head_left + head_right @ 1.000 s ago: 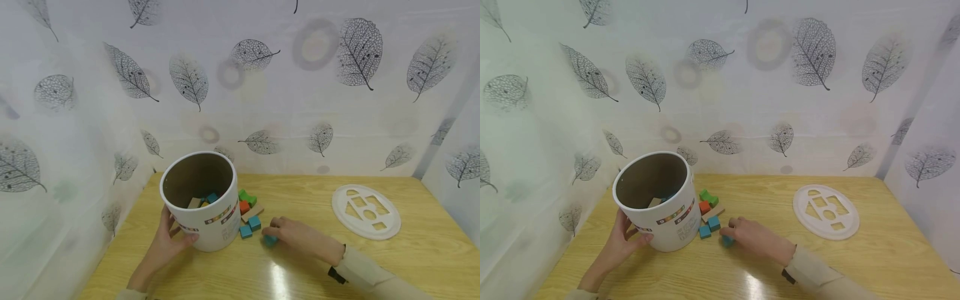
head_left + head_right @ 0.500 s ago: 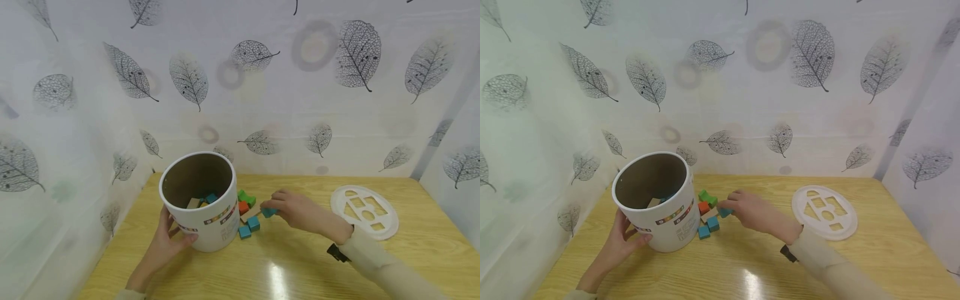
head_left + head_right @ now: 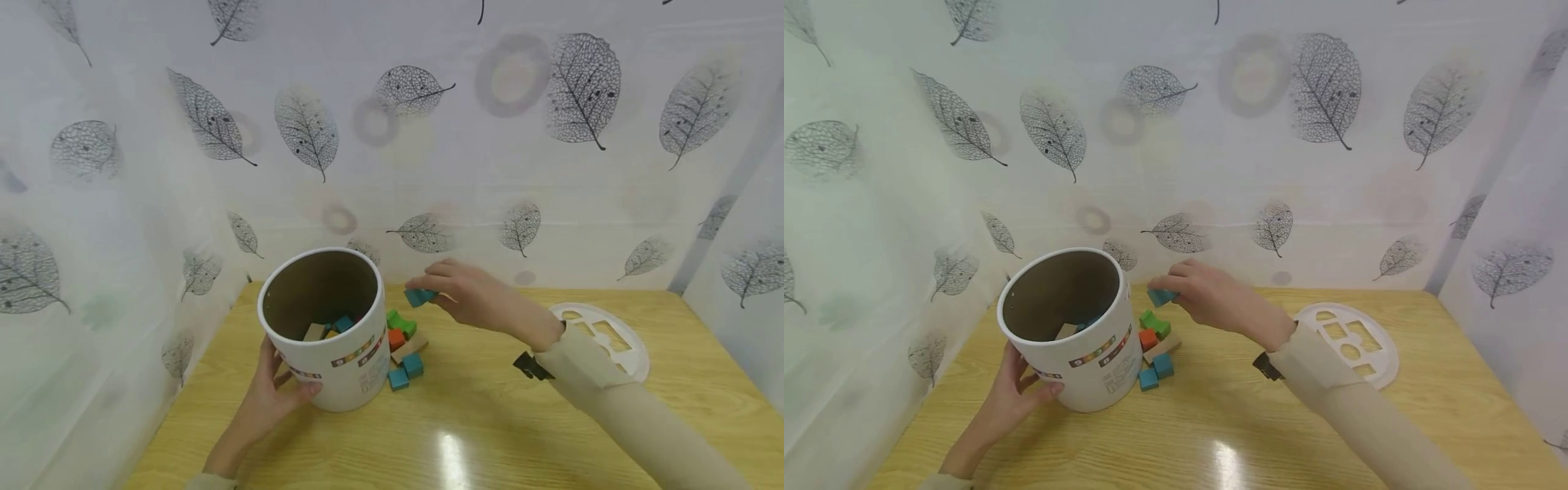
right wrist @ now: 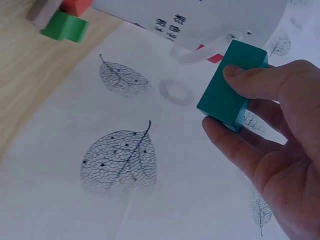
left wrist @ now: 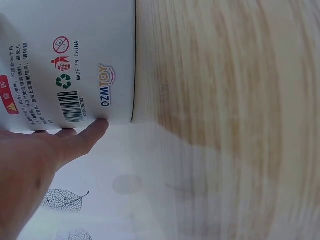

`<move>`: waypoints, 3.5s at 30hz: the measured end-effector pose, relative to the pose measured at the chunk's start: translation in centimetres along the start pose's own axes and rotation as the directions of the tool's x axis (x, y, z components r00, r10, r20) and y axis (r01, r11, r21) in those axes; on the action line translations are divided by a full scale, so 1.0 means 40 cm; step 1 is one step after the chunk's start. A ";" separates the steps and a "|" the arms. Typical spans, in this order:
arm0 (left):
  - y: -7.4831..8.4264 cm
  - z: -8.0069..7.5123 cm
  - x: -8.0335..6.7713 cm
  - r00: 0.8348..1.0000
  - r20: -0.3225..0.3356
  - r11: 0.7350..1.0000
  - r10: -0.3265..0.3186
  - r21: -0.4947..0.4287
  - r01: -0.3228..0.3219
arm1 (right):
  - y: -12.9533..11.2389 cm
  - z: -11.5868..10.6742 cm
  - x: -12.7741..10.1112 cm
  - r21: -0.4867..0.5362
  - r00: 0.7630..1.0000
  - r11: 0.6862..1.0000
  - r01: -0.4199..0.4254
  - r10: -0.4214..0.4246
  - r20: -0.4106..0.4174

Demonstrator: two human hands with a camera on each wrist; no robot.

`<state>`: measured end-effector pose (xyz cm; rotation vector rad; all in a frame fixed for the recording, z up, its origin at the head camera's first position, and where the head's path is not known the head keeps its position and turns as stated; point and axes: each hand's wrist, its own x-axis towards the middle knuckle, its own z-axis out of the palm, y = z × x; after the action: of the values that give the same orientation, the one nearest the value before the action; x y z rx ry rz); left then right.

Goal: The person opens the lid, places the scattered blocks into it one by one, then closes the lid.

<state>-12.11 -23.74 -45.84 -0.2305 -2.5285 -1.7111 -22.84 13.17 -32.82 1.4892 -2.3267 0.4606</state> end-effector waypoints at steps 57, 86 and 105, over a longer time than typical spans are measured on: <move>-0.012 -0.004 0.001 1.000 0.010 1.000 0.016 0.002 -0.016 | -0.118 0.069 0.297 0.123 0.995 0.991 0.060 -0.070 0.077; -0.005 0.001 0.000 0.999 0.002 0.999 -0.033 0.003 0.033 | -0.005 0.049 0.073 0.102 0.990 0.994 0.047 -0.033 -0.138; -0.009 -0.002 -0.005 1.000 0.002 1.000 -0.023 0.009 0.023 | -0.048 0.248 -0.104 0.120 0.937 0.987 -0.104 0.057 0.345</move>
<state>-11.99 -23.95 -46.18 -0.2043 -2.5499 -1.7078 -20.54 11.34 -43.35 1.6540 -2.6799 0.4175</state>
